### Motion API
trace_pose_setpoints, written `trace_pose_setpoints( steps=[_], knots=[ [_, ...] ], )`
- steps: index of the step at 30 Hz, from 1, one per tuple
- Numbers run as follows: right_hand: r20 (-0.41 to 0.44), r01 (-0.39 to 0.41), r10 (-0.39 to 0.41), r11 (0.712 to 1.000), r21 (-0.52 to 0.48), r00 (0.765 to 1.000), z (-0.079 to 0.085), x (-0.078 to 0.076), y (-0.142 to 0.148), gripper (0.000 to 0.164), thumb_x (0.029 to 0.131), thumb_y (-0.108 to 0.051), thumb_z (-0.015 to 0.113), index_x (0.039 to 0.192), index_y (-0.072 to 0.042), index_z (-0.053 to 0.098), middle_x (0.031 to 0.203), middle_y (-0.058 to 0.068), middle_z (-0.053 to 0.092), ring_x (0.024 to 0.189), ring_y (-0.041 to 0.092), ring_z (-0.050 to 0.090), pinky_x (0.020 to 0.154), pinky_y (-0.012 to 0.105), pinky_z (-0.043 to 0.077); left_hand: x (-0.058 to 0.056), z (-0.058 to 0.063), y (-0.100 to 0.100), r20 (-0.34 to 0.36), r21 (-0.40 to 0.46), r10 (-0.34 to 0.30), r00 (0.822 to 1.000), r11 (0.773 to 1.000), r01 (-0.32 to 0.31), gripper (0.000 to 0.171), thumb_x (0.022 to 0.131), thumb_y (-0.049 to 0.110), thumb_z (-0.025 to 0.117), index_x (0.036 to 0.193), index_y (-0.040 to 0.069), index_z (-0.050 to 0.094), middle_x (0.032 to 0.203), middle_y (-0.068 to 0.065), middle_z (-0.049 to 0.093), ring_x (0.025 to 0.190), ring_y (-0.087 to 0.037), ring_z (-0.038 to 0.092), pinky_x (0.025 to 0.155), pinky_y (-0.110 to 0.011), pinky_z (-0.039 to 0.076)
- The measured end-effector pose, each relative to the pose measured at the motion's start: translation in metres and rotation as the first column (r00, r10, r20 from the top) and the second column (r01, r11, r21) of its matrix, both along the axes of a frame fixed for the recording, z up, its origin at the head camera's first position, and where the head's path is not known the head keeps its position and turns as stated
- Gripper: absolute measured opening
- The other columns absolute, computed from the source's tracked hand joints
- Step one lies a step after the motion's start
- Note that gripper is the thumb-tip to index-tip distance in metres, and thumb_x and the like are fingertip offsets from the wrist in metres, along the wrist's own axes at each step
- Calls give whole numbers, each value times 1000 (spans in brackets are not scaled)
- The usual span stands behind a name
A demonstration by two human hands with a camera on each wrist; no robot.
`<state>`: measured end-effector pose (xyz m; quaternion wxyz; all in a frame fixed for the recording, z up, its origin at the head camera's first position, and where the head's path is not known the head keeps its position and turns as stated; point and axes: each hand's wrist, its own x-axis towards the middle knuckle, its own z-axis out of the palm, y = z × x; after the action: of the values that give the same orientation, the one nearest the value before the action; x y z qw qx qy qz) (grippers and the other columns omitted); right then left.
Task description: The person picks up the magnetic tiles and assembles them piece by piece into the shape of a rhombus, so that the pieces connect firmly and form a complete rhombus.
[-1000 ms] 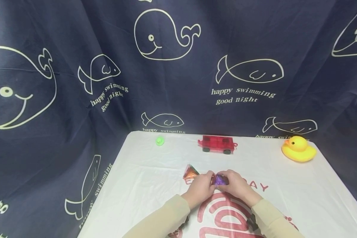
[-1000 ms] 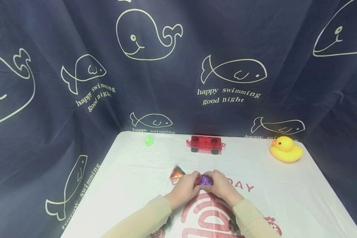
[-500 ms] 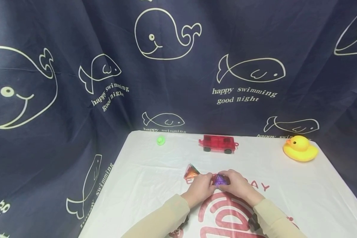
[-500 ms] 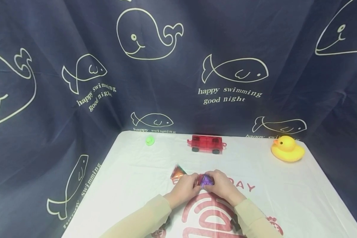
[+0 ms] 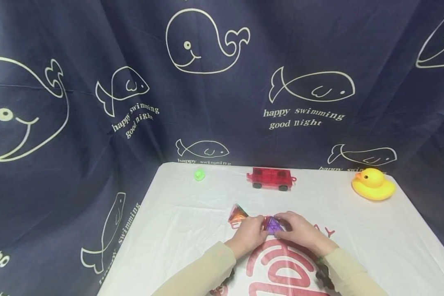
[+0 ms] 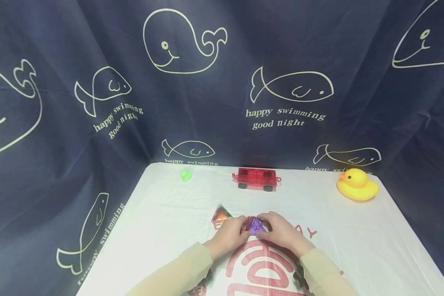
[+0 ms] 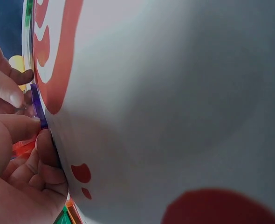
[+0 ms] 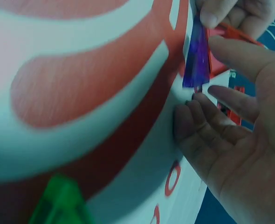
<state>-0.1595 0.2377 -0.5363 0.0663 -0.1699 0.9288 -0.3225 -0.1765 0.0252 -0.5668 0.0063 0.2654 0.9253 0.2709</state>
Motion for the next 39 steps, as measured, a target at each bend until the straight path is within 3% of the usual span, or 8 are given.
trace_pose_setpoints(
  steps=[12, 25, 29, 32, 36, 39],
  knots=[
    [76, -31, 30, 999, 12, 997, 8, 9, 45, 46, 86, -30, 86, 121, -6, 72, 107, -1, 68, 99, 20, 65, 90, 47, 56, 3, 5, -2, 1, 33, -4, 1000, 999, 4, 13, 85, 12, 77, 88, 11, 64, 61, 11, 45, 52, -5, 42, 49, -20, 36],
    [176, -14, -1, 996, 87, 984, 7, 30, 87, 44, 81, -40, 89, 113, -15, 74, 109, -5, 67, 108, 25, 63, 100, 59, 49, 1, 1, -2, -1, 43, -12, 1000, 999, 12, 14, 85, 11, 75, 86, 13, 62, 61, 12, 44, 52, -4, 41, 47, -20, 34],
    [193, -18, -2, 995, 102, 981, 8, 37, 97, 45, 80, -44, 89, 113, -18, 73, 109, -6, 66, 105, 21, 62, 98, 55, 51, 1, 3, -3, -1, 55, -17, 1000, 998, 17, 15, 84, 10, 75, 85, 12, 60, 60, 12, 44, 51, -4, 40, 47, -20, 33],
    [198, -16, -6, 994, 111, 980, 8, 44, 104, 49, 77, -46, 91, 114, -19, 73, 111, -6, 66, 112, 27, 62, 101, 59, 48, 1, 4, -3, 0, 60, -22, 1000, 998, 22, 15, 84, 9, 74, 84, 12, 60, 60, 12, 43, 51, -4, 39, 47, -20, 33],
    [196, -43, 26, 996, 83, 980, 6, 52, 113, 51, 74, -46, 92, 114, -22, 72, 120, -2, 66, 130, 49, 53, 106, 68, 38, 0, 1, -2, -1, 58, -21, 1000, 998, 21, 17, 84, 10, 74, 83, 14, 58, 60, 12, 43, 51, -4, 39, 47, -20, 33],
    [184, -89, 73, 993, 77, 980, 4, 56, 120, 52, 74, -46, 92, 117, -25, 71, 122, -2, 63, 129, 48, 53, 106, 64, 41, 0, 0, -2, 3, 59, -21, 1000, 998, 21, 18, 85, 10, 74, 82, 15, 57, 60, 12, 42, 51, -4, 39, 46, -21, 32]
  ],
)
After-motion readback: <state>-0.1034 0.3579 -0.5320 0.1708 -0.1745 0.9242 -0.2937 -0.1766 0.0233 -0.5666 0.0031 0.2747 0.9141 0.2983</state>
